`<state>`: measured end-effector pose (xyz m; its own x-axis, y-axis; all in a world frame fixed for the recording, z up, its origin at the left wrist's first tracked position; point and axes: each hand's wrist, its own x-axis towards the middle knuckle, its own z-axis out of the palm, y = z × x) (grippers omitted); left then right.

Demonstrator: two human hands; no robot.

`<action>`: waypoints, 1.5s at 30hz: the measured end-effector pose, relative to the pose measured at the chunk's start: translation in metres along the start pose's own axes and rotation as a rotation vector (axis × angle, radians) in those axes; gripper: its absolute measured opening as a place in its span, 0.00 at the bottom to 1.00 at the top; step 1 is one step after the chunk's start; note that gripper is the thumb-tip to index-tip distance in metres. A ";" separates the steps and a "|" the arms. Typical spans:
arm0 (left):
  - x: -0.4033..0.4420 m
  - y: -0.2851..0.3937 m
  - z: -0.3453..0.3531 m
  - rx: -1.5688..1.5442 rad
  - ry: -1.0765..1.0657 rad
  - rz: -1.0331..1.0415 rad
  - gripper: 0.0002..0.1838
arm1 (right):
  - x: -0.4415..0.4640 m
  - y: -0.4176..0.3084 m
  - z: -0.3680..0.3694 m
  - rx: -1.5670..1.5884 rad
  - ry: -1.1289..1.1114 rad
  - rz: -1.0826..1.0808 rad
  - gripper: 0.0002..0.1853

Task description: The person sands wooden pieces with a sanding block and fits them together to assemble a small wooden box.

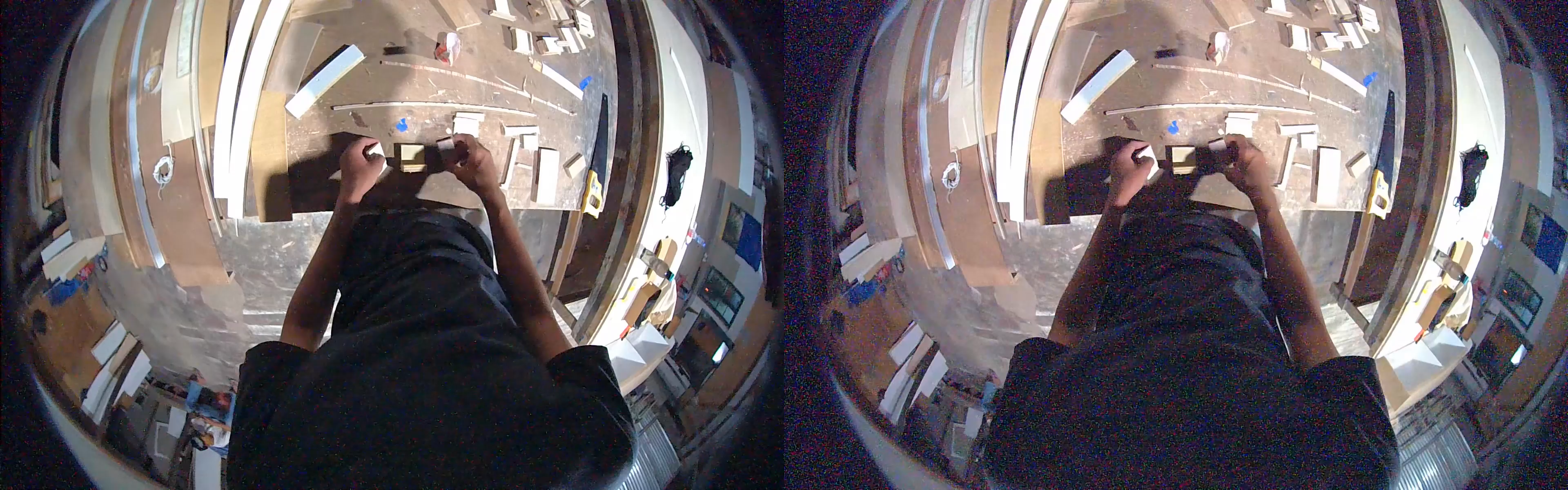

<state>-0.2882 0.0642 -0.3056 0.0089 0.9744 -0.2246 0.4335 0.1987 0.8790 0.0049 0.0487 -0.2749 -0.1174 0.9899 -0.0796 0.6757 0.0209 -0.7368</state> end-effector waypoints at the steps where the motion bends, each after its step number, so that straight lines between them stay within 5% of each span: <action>1: 0.001 -0.002 0.000 0.084 -0.065 0.003 0.28 | 0.000 -0.003 0.000 0.041 -0.035 0.006 0.30; 9: -0.011 0.070 -0.011 0.688 -0.141 0.224 0.50 | 0.007 -0.009 0.002 -0.080 -0.029 -0.118 0.27; 12: -0.006 0.070 -0.008 0.591 -0.195 0.429 0.46 | 0.006 -0.015 0.000 -0.060 -0.068 -0.071 0.26; 21: 0.011 0.058 0.008 0.475 -0.242 0.509 0.32 | -0.001 -0.021 0.010 -0.038 -0.026 -0.070 0.21; 28: 0.012 0.064 0.007 0.414 -0.265 0.522 0.31 | 0.005 -0.028 0.014 0.055 -0.027 -0.150 0.25; 37: 0.005 0.120 -0.023 -0.073 -0.261 0.479 0.32 | 0.008 -0.088 -0.041 0.558 -0.157 0.141 0.31; 45: -0.007 0.196 -0.057 -0.523 -0.330 0.424 0.34 | 0.010 -0.173 -0.109 0.732 -0.050 0.015 0.35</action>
<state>-0.2547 0.1026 -0.1075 0.3859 0.9126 0.1353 -0.1510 -0.0822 0.9851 -0.0341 0.0699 -0.0747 -0.1565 0.9814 -0.1109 0.0209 -0.1089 -0.9938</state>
